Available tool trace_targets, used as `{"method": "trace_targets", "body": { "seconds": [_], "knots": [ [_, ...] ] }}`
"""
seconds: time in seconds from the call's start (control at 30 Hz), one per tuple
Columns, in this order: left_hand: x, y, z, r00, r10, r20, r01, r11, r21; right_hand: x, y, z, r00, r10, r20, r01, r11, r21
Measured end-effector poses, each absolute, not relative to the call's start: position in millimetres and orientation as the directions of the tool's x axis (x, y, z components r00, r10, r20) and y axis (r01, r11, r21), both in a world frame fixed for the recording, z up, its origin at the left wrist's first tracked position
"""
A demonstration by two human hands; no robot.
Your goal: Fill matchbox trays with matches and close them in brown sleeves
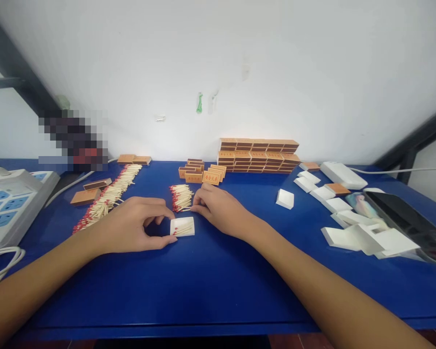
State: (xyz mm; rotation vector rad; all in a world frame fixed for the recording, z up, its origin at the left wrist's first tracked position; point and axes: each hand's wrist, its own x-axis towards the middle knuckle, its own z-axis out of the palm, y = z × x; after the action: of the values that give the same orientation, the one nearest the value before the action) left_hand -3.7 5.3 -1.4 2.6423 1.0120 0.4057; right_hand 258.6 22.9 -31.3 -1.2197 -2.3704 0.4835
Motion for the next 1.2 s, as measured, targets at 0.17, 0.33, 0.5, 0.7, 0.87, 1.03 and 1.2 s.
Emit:
{"method": "trace_targets", "body": {
  "seconds": [0.17,0.33,0.5,0.7,0.87,1.03,1.2],
  "knots": [
    [-3,6,-1,0.717,0.678,0.162,0.597,-0.717,0.360,264,21,-27,-0.520,0.838,0.166,0.684,0.525,-0.507],
    [-3,6,-2,0.717,0.676,0.172,0.596,-0.722,0.350,266,12,-13,-0.533,0.832,0.153,0.621,0.508,-0.597],
    [-3,6,-2,0.718,0.668,0.193,0.590,-0.733,0.339,259,-1,-6,-0.599,0.792,0.118,0.594,0.537,-0.599],
    [-4,6,-4,0.724,0.664,0.187,0.585,-0.735,0.342,255,-4,-11,-0.615,0.780,0.118,0.584,0.551,-0.596],
    [-4,6,-4,0.724,0.668,0.174,0.589,-0.729,0.348,252,-1,-15,-0.602,0.785,0.143,0.559,0.542,-0.628],
    [-4,5,-3,0.726,0.668,0.162,0.591,-0.727,0.349,251,11,-26,-0.509,0.814,0.280,0.598,0.568,-0.565],
    [-4,4,-1,0.724,0.671,0.160,0.595,-0.725,0.347,252,17,-33,-0.534,0.799,0.278,0.625,0.594,-0.507]
  ]
}}
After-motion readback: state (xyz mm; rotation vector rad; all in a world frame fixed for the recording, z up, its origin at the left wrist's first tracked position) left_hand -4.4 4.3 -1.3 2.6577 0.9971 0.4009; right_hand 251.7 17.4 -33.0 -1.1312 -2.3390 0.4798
